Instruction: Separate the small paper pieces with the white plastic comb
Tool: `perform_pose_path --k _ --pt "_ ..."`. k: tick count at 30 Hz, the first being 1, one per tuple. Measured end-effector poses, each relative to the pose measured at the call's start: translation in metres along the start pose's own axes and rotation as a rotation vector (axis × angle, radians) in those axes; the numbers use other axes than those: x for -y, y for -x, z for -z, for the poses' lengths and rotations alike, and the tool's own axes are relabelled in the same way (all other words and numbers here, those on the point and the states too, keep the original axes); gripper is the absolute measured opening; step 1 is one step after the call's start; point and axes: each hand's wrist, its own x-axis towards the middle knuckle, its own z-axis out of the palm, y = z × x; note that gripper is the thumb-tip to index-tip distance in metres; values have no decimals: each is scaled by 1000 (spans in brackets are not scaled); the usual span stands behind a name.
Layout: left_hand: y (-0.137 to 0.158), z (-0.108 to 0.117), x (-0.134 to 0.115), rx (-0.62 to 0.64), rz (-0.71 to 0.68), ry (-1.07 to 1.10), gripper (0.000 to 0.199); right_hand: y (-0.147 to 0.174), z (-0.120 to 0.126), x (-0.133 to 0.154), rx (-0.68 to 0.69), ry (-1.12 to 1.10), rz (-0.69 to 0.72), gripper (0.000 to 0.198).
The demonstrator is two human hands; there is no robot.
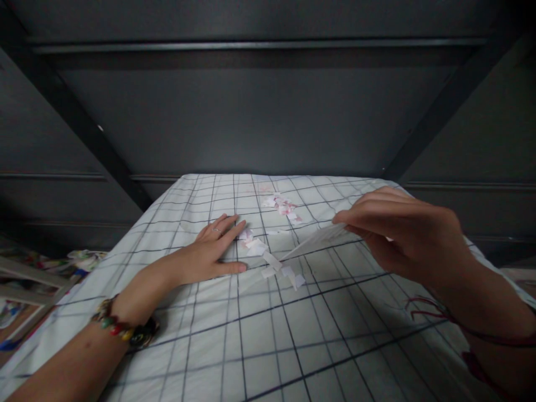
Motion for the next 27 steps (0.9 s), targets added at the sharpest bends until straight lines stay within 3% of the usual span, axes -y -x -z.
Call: perform_pose_path --k 18,27 --pt "2 -1 0 -22 -98 23 82 2 -1 -5 21 71 -3 26" --pt "1 1 -1 0 -77 12 88 3 -3 -4 4 132 5 26"
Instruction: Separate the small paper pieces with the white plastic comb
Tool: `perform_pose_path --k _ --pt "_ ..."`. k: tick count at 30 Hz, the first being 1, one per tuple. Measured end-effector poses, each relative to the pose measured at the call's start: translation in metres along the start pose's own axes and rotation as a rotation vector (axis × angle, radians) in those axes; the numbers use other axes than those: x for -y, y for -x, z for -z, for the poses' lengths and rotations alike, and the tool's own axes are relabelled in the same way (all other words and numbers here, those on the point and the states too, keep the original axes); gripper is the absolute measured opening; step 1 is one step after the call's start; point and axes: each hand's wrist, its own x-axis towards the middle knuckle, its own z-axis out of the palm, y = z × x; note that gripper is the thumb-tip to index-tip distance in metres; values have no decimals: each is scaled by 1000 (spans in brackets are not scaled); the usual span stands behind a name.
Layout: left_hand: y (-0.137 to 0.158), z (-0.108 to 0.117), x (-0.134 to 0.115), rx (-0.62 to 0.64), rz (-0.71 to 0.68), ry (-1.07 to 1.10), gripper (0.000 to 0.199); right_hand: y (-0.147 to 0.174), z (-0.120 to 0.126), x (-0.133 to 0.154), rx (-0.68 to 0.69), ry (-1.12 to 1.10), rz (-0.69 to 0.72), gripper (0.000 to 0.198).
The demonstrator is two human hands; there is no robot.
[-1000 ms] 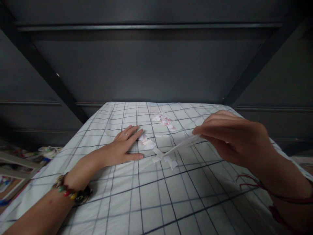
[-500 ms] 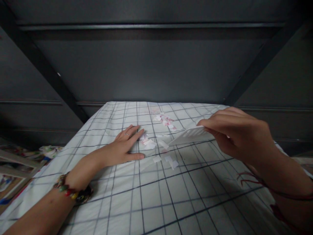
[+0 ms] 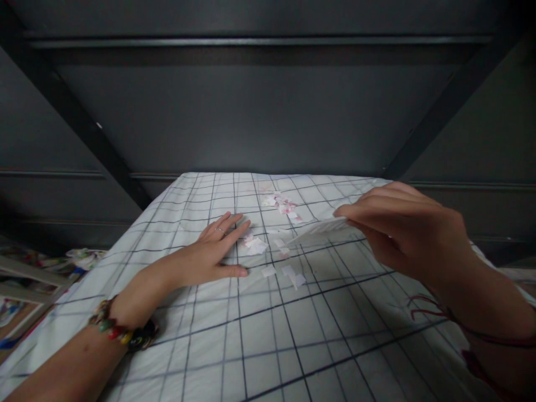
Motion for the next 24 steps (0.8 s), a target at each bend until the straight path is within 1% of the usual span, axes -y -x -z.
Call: perform_pose_path --k 4,8,10,12,16,18,20,22,24 --pt "0 0 -1 5 13 7 90 1 5 -4 58 40 20 24" --pt "1 -1 0 -9 -15 17 86 5 16 -10 98 -30 -42 18" --pt "1 -2 1 -22 -30 20 84 6 19 -10 66 -85 -75 18" --pt "1 -2 1 -29 -30 24 84 4 18 -8 25 -96 -65 20" --pt "1 -2 2 -21 -15 27 83 -1 6 2 55 -21 44 24" --pt "1 -2 1 -20 -19 27 83 -3 -1 7 19 12 76 25" --pt "2 -1 1 -19 -21 30 83 -4 -6 10 -51 32 92 23" --pt "2 -1 1 -15 -15 28 83 -4 -5 10 -94 38 87 23" --pt "1 -1 0 -12 -9 26 83 -2 0 6 -82 15 73 23"
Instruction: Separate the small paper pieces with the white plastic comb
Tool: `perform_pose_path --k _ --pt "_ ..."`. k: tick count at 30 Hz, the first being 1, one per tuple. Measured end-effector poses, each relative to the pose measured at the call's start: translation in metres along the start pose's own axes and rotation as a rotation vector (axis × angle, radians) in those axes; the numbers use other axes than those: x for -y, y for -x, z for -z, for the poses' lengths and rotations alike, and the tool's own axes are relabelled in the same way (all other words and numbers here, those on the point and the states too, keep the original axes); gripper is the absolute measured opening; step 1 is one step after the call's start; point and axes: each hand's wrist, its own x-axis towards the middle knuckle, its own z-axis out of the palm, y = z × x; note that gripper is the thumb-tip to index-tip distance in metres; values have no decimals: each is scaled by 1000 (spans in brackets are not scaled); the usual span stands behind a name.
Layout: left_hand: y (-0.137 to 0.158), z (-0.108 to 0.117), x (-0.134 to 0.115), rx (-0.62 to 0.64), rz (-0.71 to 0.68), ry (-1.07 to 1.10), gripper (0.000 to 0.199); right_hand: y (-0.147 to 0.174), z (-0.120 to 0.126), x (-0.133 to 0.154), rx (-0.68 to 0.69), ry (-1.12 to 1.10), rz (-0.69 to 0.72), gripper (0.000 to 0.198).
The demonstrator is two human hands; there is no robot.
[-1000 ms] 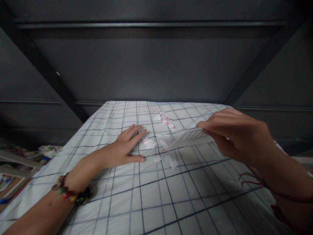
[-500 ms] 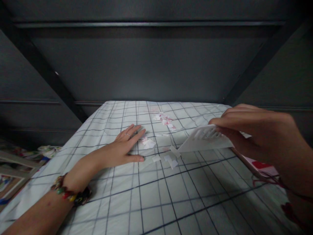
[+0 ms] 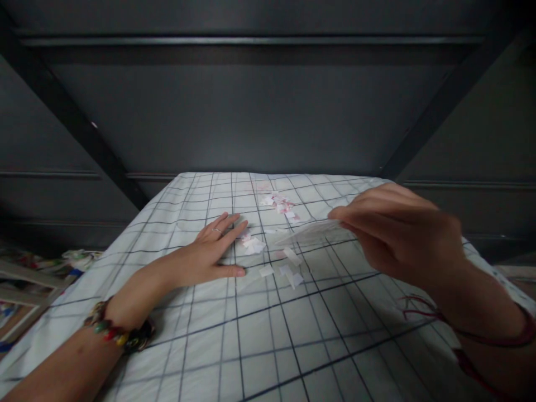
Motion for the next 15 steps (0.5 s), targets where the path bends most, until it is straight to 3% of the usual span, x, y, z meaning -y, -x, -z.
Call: perform_pose_path --k 5,12,15 --pt "-1 1 -2 17 15 6 86 1 6 -4 118 -80 -19 25" --pt "-1 1 -2 9 17 4 85 -4 -2 11 -30 44 -20 27" --pt "-1 1 -2 9 7 15 85 0 4 5 -2 64 -63 28"
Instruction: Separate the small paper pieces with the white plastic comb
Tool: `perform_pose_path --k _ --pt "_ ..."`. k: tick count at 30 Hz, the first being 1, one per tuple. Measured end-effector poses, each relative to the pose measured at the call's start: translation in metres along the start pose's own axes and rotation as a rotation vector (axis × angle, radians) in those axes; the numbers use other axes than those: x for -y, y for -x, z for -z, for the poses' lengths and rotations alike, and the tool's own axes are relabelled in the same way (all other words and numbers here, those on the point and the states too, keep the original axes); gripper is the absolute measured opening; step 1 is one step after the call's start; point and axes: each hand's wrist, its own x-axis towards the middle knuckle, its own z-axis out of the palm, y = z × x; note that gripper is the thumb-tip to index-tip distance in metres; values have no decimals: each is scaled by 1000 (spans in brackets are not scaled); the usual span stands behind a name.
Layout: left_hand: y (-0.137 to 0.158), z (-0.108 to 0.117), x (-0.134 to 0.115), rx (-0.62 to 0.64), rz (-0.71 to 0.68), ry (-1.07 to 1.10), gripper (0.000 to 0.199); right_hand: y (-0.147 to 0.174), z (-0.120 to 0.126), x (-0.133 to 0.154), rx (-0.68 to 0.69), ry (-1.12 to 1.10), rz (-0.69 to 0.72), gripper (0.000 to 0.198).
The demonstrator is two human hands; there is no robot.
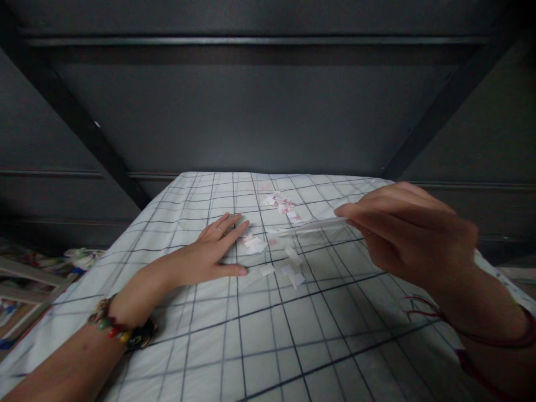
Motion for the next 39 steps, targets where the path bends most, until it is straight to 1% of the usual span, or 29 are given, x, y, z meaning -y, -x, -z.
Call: perform_pose_path --k 3,6,9,12,14,18,21,27,29,30,32,34,35,39 --pt "0 -1 1 8 5 11 87 3 -2 -7 78 70 -31 24" --pt "-1 -3 3 4 2 12 87 3 -13 -9 102 185 -33 23" --pt "0 -4 5 -18 -21 18 83 2 -20 -7 140 220 -28 27" --pt "0 -3 4 -21 -22 17 84 1 -16 -7 177 193 -48 23" --pt "1 -3 3 -16 -13 10 86 1 -10 -8 156 200 -66 19" --pt "0 -1 1 -8 -10 10 85 3 -2 -13 119 229 -97 19" --pt "0 -1 1 3 1 8 86 5 0 -17 140 188 -119 19" --pt "0 -1 2 7 -1 3 86 5 3 -17 140 -8 -47 16" --pt "0 -2 2 10 6 -1 87 4 2 -14 118 -69 -27 16" --pt "0 -2 2 12 8 -4 88 3 2 -14 106 -66 -28 16" --pt "0 -2 3 9 3 -6 87 3 2 -14 105 11 -48 15" --pt "0 -3 3 -1 -9 0 84 4 3 -15 127 73 -51 16" --pt "0 -3 4 -6 -14 5 83 4 3 -15 140 59 -43 16" --pt "0 -3 4 -12 -20 16 82 5 7 -15 155 -123 -31 17"
